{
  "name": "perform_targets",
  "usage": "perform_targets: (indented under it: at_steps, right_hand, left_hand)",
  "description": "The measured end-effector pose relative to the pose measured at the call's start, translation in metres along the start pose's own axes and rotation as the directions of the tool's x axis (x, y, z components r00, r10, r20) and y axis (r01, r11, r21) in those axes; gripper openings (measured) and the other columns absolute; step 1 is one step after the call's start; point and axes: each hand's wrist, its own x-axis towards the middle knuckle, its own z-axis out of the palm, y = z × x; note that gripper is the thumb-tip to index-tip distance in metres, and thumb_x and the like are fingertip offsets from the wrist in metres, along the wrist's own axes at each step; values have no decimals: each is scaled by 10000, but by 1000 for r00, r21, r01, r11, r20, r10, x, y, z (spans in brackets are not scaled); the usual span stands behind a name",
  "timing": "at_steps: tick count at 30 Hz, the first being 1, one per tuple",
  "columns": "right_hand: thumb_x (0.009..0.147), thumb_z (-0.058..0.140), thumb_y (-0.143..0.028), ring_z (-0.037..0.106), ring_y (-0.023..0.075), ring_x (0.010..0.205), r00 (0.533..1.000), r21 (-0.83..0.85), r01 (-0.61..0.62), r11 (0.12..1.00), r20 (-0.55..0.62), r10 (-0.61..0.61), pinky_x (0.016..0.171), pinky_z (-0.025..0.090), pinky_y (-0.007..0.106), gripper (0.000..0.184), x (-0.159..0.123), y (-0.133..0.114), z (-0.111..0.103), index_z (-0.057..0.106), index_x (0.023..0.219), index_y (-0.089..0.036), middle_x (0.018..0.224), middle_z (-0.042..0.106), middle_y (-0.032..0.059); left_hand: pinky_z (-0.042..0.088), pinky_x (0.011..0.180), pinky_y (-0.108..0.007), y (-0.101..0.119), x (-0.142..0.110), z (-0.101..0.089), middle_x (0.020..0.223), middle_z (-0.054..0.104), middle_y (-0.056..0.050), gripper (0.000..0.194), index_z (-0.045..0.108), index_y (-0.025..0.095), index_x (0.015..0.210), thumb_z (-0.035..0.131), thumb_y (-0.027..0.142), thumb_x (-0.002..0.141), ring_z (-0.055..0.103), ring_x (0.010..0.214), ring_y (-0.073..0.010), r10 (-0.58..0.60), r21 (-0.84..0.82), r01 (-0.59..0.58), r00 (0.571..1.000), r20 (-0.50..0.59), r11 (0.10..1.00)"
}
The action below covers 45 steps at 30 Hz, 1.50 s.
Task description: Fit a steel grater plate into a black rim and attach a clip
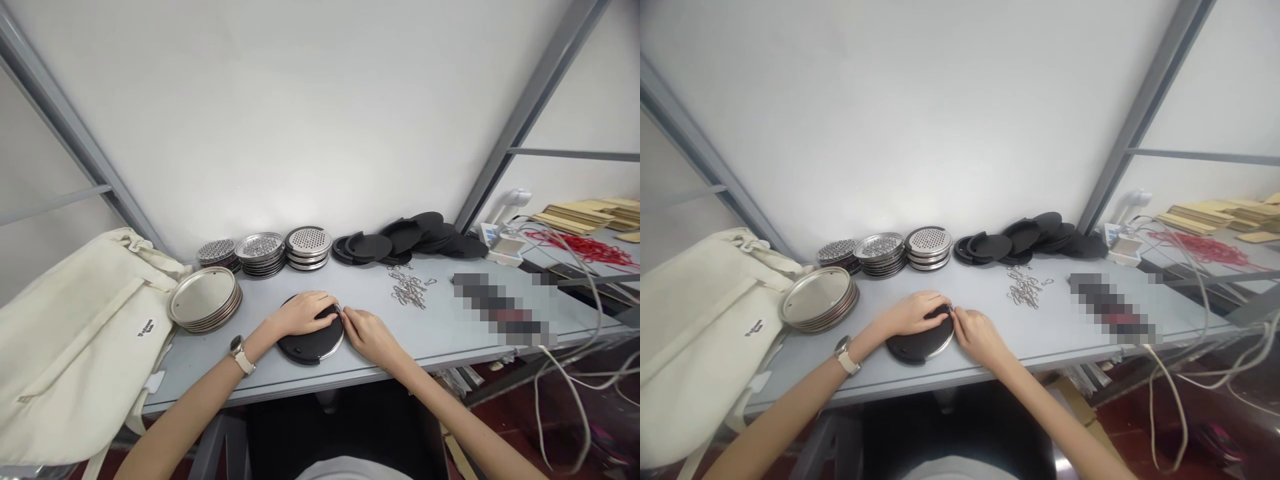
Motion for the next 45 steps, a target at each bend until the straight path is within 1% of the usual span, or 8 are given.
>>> perform_targets:
  at_steps: [10, 18, 24, 28, 33, 40, 45]
  right_hand:
    - [975, 269, -235, 523, 161, 618, 1000, -12, 6, 1000, -13, -6, 592, 334, 259, 260, 0, -1, 0, 461, 805, -193, 662, 551, 21]
    - [969, 281, -224, 511, 162, 625, 1000, 13, 15, 1000, -27, -14, 604, 347, 263, 258, 0, 0, 1, 475, 802, -192, 661, 541, 19]
    - [966, 298, -208, 504, 170, 677, 999, 36, 30, 999, -44, -28, 648, 375, 276, 259, 1, -1, 0, 466, 770, -193, 694, 535, 29]
    - [959, 313, -185, 484, 176, 721, 996, 36, 60, 998, -73, -57, 695, 390, 295, 265, 3, -3, -3, 472, 747, -191, 741, 528, 41]
    - [961, 322, -196, 469, 187, 784, 996, 18, 42, 999, -75, -41, 743, 407, 321, 262, 2, -5, -6, 490, 760, -185, 809, 505, 55]
    - [950, 347, -171, 463, 204, 870, 994, 62, 72, 995, -89, -66, 804, 414, 373, 221, 2, -6, -8, 538, 839, -178, 912, 529, 78]
    - [950, 349, -174, 466, 216, 900, 993, 100, 85, 991, -89, -77, 827, 421, 397, 212, 2, -4, -6, 541, 860, -181, 934, 540, 84]
  left_hand:
    - [441, 770, -294, 1, 0, -1, 917, 607, -54, 211, 531, 180, 1058, 430, 306, 923, 577, 853, -182, 2, 11, -2, 1000, -4, 1000]
    - [441, 778, -298, 1, 0, -1, 928, 608, -60, 215, 532, 182, 1062, 427, 308, 924, 580, 859, -184, -2, -4, 2, 1000, -7, 1000]
    - [442, 778, -294, 1, 1, -2, 926, 605, -56, 212, 532, 180, 1059, 429, 307, 923, 575, 856, -180, -3, -4, 3, 1000, -2, 1000]
    - [441, 785, -296, 1, 1, -2, 932, 603, -58, 214, 526, 178, 1066, 429, 306, 924, 576, 864, -183, -6, 8, 6, 1000, 6, 1000]
    - [442, 799, -298, 0, 0, -1, 940, 600, -61, 217, 521, 180, 1077, 430, 304, 924, 577, 877, -186, -10, 10, 10, 1000, 15, 1000]
    - [439, 781, -293, 1, 1, -1, 927, 601, -54, 201, 520, 178, 1063, 435, 294, 922, 574, 860, -185, -2, 20, 2, 1000, 11, 1000]
    - [438, 781, -288, 1, 1, -1, 926, 603, -53, 192, 523, 180, 1055, 429, 287, 925, 573, 859, -179, 4, 11, -4, 1000, 7, 1000]
